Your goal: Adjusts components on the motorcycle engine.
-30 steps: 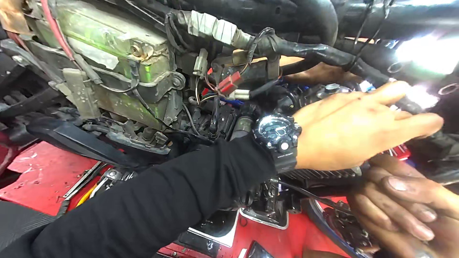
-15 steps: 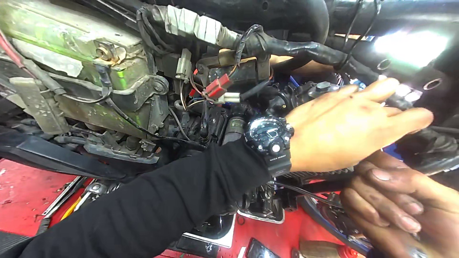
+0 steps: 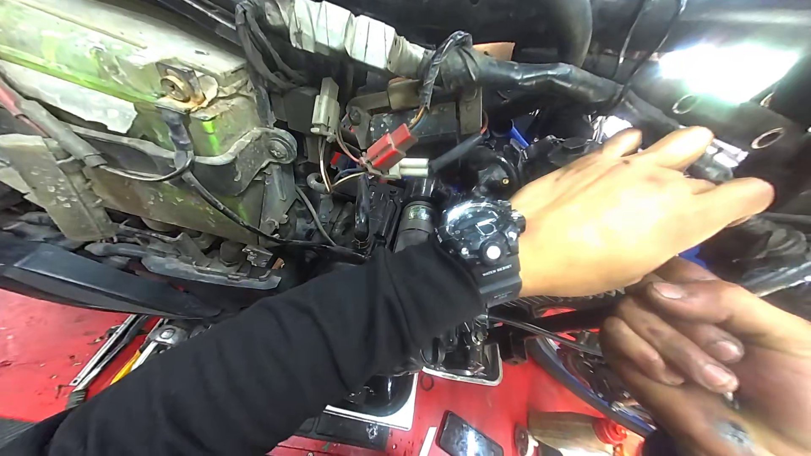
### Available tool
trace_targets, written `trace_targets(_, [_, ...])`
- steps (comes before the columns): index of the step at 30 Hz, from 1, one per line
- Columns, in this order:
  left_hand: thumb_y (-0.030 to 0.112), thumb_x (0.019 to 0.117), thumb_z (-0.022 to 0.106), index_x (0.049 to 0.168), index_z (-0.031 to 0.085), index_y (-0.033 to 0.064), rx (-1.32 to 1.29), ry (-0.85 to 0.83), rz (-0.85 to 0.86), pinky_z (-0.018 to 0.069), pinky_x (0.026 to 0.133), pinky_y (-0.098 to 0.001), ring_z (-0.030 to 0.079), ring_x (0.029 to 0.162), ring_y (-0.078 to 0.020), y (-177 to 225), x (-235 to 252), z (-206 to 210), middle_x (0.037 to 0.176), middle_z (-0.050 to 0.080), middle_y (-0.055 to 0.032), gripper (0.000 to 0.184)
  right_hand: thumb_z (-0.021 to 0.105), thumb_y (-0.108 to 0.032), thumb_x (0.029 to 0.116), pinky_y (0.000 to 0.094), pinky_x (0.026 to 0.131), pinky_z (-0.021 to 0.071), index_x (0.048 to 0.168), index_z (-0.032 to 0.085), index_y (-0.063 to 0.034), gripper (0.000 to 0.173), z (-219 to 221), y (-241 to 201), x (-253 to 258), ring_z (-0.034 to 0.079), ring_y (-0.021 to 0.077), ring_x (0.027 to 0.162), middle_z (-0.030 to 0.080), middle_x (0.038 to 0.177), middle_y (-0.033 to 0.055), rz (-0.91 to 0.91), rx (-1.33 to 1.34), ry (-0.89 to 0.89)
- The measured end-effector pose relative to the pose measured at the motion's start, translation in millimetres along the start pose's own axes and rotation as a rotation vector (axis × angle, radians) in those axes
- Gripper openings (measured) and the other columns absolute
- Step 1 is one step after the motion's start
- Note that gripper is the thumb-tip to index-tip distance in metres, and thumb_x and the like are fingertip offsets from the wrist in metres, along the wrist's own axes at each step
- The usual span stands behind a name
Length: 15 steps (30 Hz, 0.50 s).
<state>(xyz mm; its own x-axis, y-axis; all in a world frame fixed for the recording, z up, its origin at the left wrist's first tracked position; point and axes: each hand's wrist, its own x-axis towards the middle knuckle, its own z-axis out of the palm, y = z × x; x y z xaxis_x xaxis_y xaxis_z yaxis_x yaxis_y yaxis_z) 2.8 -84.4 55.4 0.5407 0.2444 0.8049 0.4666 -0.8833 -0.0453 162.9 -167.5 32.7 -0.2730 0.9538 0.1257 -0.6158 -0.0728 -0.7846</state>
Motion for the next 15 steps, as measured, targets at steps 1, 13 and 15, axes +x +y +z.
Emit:
trace_targets(1, [0.01, 0.0991, 0.058, 0.114, 0.072, 0.0187, -0.001, 0.002, 0.001, 0.0431, 0.085, -0.0365, 0.061, 0.095, -0.0179, 0.5, -0.2, 0.4, 0.085, 0.071, 0.0057, 0.023, 0.052, -0.006, 0.0954, 0.0189, 0.04, 0.0433, 0.083, 0.06, -0.0061, 0.015, 0.9, 0.5, -0.4, 0.045, 0.0039, 0.037, 0.039, 0.048, -0.0023, -0.004, -0.008, 0.004])
trace_targets(13, [0.004, 0.0984, 0.053, 0.12, 0.071, 0.0153, -0.079, -0.023, -0.025, 0.0448, 0.093, -0.04, 0.061, 0.103, -0.0167, -2.9, -1.5, -5.6, 0.098, 0.074, 0.0058, 0.03, 0.057, -0.009, 0.0958, 0.0173, 0.039, 0.0366, 0.074, 0.062, -0.0088, 0.022, 15.1, 4.3, 0.4, 0.036, 0.0021, 0.038, 0.037, 0.049, -0.0055, -0.037, -0.02, 0.102])
trace_targets(15, [-0.001, 0.0967, 0.048, 0.124, 0.071, 0.0092, -0.148, 0.076, -0.04, 0.047, 0.098, -0.0411, 0.063, 0.108, -0.0171, -3.4, -5.0, -6.4, 0.108, 0.076, 0.0022, 0.037, 0.062, -0.01, 0.0938, 0.0167, 0.039, 0.0368, 0.075, 0.062, -0.0107, 0.018, 15.5, 2.3, -0.1, 0.036, 0.0017, 0.039, 0.037, 0.05, -0.0057, -0.013, -0.038, 0.117])
